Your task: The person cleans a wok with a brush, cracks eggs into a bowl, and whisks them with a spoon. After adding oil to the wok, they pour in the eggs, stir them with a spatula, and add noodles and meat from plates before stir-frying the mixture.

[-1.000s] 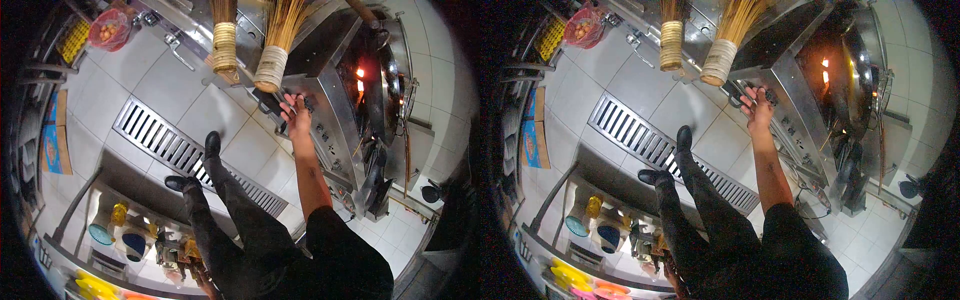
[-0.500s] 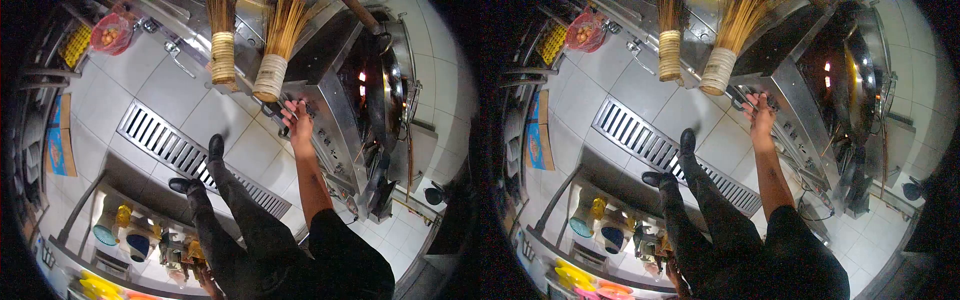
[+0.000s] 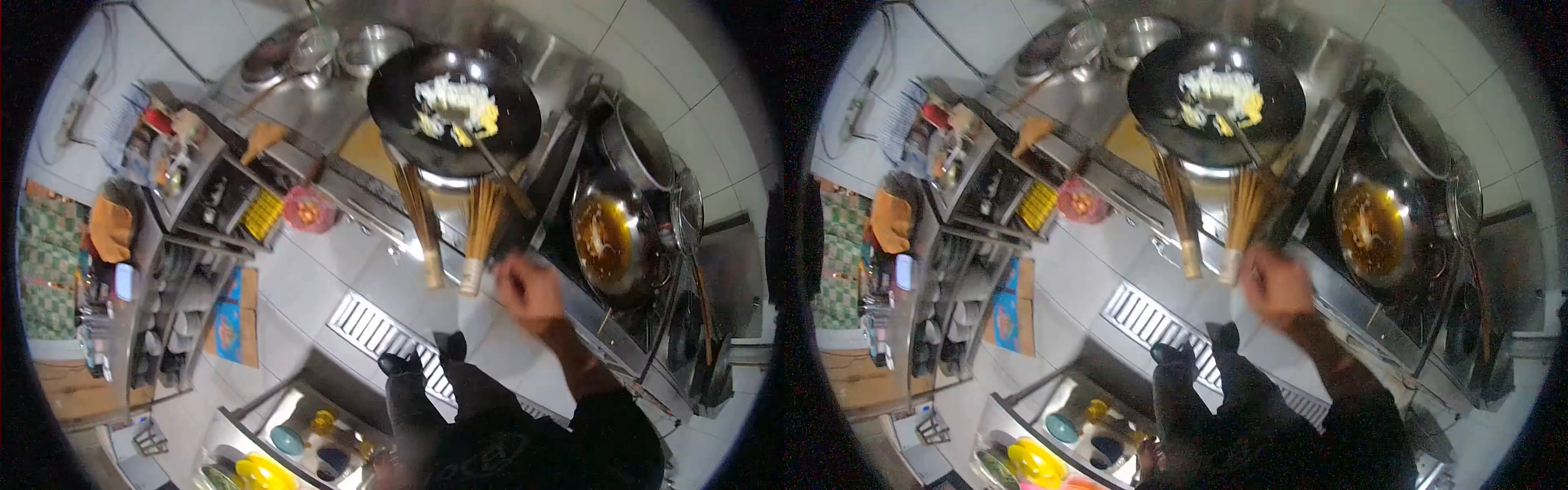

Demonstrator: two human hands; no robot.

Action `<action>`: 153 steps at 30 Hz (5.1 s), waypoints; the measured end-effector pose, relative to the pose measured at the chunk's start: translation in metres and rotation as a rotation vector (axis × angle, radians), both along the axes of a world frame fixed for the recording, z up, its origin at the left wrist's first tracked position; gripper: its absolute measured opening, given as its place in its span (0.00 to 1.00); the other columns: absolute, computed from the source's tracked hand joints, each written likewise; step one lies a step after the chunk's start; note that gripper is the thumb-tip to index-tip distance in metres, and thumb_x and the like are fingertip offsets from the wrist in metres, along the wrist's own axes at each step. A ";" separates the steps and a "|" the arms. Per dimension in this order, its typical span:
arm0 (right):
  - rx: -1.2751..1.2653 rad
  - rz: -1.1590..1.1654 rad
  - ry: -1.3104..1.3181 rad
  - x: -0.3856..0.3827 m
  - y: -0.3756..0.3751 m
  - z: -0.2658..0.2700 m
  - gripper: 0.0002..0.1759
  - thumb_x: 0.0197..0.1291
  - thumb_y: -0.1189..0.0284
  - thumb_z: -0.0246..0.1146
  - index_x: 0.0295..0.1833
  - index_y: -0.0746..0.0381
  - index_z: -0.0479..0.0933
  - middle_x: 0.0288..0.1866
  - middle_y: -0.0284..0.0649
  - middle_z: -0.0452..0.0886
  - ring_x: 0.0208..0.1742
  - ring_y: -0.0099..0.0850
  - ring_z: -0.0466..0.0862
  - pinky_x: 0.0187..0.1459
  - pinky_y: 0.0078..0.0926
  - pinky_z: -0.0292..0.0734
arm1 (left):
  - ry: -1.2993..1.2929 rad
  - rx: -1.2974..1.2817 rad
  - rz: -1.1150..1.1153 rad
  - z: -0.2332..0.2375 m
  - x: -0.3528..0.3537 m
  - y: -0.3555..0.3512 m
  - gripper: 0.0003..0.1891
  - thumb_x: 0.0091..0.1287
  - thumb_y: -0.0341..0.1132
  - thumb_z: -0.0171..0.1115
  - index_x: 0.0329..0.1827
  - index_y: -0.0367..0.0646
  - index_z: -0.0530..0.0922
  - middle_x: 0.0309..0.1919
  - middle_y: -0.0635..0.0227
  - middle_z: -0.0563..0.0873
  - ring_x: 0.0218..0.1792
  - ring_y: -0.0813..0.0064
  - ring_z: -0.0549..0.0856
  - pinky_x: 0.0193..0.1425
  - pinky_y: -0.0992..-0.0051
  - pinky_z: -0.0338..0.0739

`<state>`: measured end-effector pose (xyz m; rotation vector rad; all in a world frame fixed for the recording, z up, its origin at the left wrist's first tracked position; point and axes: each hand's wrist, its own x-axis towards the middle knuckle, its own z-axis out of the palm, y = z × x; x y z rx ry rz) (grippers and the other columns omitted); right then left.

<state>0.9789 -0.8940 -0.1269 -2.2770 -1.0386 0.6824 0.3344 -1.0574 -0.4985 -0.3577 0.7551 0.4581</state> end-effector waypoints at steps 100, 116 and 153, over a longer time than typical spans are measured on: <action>0.265 -0.535 0.514 -0.170 0.443 -0.083 0.32 0.72 0.66 0.54 0.73 0.64 0.48 0.56 0.51 0.69 0.53 0.37 0.74 0.53 0.36 0.75 | -0.163 2.246 -1.468 0.228 0.433 0.824 0.09 0.62 0.33 0.62 0.42 0.40 0.81 0.39 0.59 0.86 0.41 0.60 0.85 0.50 0.61 0.78; -0.017 -0.454 -0.195 -0.116 0.607 -0.199 0.43 0.52 0.57 0.69 0.68 0.68 0.61 0.51 0.57 0.73 0.52 0.56 0.77 0.53 0.51 0.75 | 0.958 2.139 -1.074 0.191 0.444 0.967 0.33 0.54 0.50 0.73 0.51 0.30 0.76 0.42 0.45 0.86 0.45 0.53 0.86 0.49 0.62 0.78; 0.231 -0.926 -0.332 0.017 0.188 -0.030 0.24 0.56 0.67 0.64 0.56 0.66 0.70 0.50 0.58 0.75 0.53 0.57 0.76 0.53 0.50 0.74 | -0.047 2.026 -1.032 0.224 0.605 0.642 0.18 0.73 0.46 0.52 0.43 0.36 0.79 0.39 0.63 0.83 0.42 0.69 0.81 0.49 0.68 0.77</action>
